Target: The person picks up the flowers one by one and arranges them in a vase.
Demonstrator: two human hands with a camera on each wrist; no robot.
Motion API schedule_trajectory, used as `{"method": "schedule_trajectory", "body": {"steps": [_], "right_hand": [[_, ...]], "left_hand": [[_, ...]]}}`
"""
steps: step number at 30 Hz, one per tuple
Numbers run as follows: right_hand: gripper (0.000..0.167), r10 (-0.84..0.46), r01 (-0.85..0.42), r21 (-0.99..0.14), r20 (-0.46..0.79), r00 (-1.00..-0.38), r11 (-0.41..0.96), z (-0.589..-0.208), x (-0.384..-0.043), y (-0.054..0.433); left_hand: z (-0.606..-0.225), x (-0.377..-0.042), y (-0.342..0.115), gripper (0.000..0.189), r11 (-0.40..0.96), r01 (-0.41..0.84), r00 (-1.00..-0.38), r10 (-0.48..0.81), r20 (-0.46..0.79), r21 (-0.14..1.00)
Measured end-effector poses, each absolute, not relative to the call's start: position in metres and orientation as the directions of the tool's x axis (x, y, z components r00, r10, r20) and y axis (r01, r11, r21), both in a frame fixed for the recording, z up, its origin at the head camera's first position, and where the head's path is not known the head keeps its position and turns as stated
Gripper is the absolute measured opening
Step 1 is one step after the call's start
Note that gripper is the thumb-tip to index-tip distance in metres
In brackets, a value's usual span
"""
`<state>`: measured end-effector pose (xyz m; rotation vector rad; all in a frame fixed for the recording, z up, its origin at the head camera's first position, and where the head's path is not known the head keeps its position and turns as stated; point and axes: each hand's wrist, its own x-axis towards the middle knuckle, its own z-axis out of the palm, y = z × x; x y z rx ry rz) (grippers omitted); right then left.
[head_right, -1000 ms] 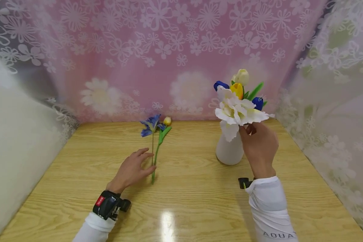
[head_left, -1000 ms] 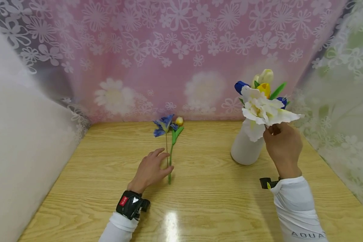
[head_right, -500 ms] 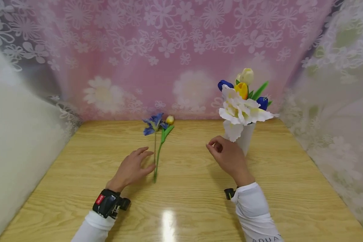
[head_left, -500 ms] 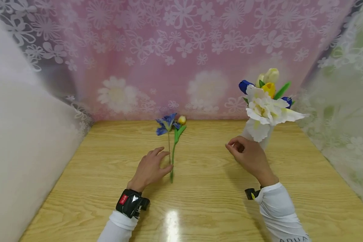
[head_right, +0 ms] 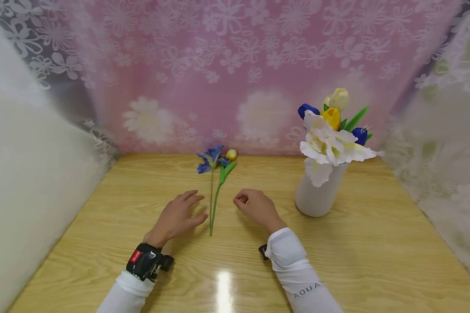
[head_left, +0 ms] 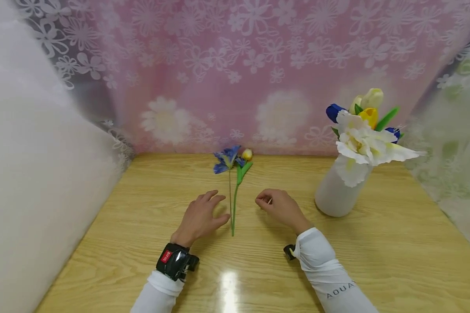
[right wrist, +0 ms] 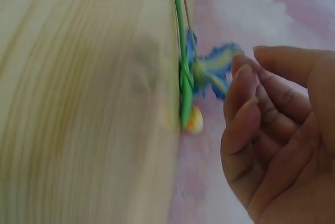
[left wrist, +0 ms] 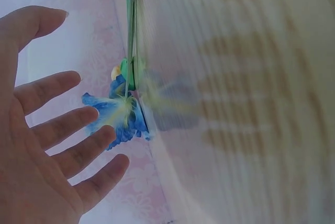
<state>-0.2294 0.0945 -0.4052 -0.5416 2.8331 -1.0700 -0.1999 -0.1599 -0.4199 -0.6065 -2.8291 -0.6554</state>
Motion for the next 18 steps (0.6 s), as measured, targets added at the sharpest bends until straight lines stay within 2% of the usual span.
{"method": "schedule_trajectory", "body": {"steps": [7,15,18], "right_hand": [[0.018,-0.324,-0.236,-0.62,-0.032,-0.946,0.749,-0.409,-0.24,0.052],[0.015,-0.245,-0.158,-0.605,-0.063,-0.967,0.78,-0.424,-0.252,0.024],[0.024,-0.23,-0.144,-0.594,-0.071,-0.971,0.792,-0.427,-0.257,0.015]], "left_hand": [[-0.416,-0.199,-0.158,0.052,0.826,0.419,-0.905,0.349,0.243,0.378],[-0.42,-0.194,-0.162,0.051,0.825,0.424,-0.901,0.345,0.261,0.372],[-0.421,-0.193,-0.162,0.049,0.823,0.437,-0.894,0.351,0.279,0.363]]}}
